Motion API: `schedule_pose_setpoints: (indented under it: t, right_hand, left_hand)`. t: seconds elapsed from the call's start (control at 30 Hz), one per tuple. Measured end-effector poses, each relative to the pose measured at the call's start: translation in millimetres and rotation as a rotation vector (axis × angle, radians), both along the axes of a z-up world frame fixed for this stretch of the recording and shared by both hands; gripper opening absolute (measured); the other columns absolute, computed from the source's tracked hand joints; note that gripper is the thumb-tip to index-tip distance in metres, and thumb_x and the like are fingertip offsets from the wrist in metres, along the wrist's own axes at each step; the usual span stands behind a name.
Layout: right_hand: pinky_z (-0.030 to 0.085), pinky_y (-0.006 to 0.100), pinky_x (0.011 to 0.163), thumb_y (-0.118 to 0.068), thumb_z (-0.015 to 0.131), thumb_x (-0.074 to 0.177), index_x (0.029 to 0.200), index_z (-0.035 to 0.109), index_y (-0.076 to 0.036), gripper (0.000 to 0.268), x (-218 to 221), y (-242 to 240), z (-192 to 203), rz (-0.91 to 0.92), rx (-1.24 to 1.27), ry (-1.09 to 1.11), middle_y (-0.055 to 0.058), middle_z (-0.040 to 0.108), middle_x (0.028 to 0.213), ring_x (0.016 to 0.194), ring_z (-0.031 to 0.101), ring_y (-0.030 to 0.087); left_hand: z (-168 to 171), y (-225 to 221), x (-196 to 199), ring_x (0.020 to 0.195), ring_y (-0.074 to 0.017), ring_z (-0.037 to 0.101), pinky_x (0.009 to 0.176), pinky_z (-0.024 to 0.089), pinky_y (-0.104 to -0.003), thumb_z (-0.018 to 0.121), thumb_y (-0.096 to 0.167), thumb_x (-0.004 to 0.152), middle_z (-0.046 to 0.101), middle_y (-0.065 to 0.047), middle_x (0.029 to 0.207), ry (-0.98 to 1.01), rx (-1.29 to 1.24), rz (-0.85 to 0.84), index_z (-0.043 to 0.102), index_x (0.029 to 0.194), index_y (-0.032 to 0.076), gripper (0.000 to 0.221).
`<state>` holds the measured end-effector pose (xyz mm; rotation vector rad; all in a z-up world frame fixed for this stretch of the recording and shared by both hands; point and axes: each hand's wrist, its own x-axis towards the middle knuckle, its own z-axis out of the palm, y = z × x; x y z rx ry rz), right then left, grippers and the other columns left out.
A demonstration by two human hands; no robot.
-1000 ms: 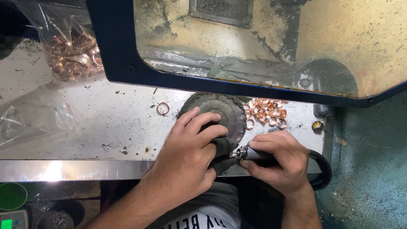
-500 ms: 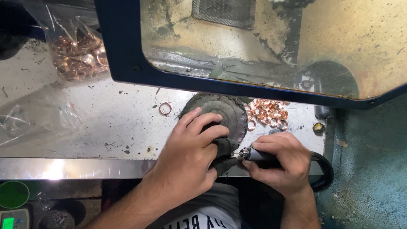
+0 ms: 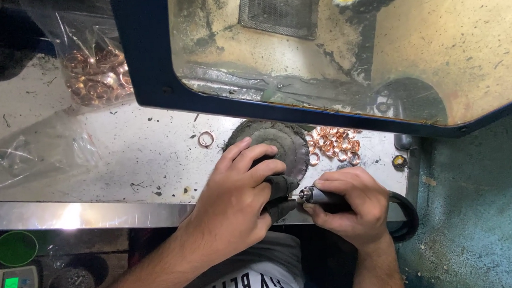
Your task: Polishing small copper rings using a handheld rotary tool at a jewelry workshop station.
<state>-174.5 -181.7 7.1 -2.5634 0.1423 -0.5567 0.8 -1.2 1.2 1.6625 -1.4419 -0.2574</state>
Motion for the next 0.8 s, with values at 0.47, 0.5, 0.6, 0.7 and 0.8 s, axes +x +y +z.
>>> schedule_pose_setpoints:
  t: [0.47, 0.5, 0.6, 0.7, 0.8]
  right_hand:
    - [0.057, 0.038, 0.079, -0.03, 0.084, 0.082, 0.1, 0.069, -0.007, 0.034, 0.7, 1.2, 0.1, -0.02, -0.013, 0.017, 0.011, 0.075, 0.097, 0.085, 0.074, 0.025]
    - [0.057, 0.038, 0.08, -0.031, 0.084, 0.083, 0.101, 0.068, -0.007, 0.034, 1.2, 1.3, -0.3, -0.021, -0.032, 0.023, 0.011, 0.075, 0.097, 0.085, 0.073, 0.025]
    - [0.057, 0.039, 0.079, -0.029, 0.085, 0.082, 0.101, 0.069, -0.006, 0.034, 1.5, 2.3, -0.2, -0.016, -0.029, 0.017, 0.012, 0.075, 0.097, 0.084, 0.074, 0.026]
    - [0.058, 0.038, 0.08, -0.029, 0.085, 0.081, 0.1, 0.068, -0.006, 0.034, 3.0, 3.0, 4.1, 0.005, -0.015, 0.022, 0.011, 0.075, 0.097, 0.086, 0.075, 0.025]
    - [0.057, 0.039, 0.079, -0.027, 0.086, 0.08, 0.1, 0.068, -0.006, 0.034, -0.4, -0.1, 1.0, 0.011, 0.018, 0.012, 0.011, 0.076, 0.096, 0.085, 0.075, 0.025]
  left_hand:
    - [-0.5, 0.2, 0.0, 0.125, -0.0352, 0.055, 0.117, 0.036, -0.061, 0.066, 0.002, 0.055, 0.065, -0.006, 0.116, 0.004, 0.015, -0.006, 0.066, 0.061, -0.001, 0.006]
    - [-0.2, 0.4, 0.5, 0.126, -0.0354, 0.055, 0.117, 0.036, -0.061, 0.066, 0.002, 0.055, 0.064, -0.007, 0.116, 0.003, 0.016, -0.009, 0.067, 0.062, -0.001, 0.008]
    - [1.1, 0.7, 0.4, 0.125, -0.0348, 0.055, 0.116, 0.037, -0.061, 0.066, 0.0, 0.056, 0.064, -0.006, 0.115, 0.013, 0.019, -0.004, 0.066, 0.061, -0.001, 0.005]
    - [0.9, 0.5, 0.4, 0.125, -0.0348, 0.056, 0.115, 0.037, -0.061, 0.067, 0.001, 0.055, 0.065, -0.006, 0.115, 0.009, 0.012, -0.003, 0.067, 0.062, -0.001, 0.007]
    - [-2.1, 0.4, -0.7, 0.126, -0.0354, 0.055, 0.115, 0.036, -0.062, 0.067, 0.002, 0.054, 0.064, -0.006, 0.116, 0.008, 0.011, -0.004, 0.068, 0.063, -0.001, 0.01]
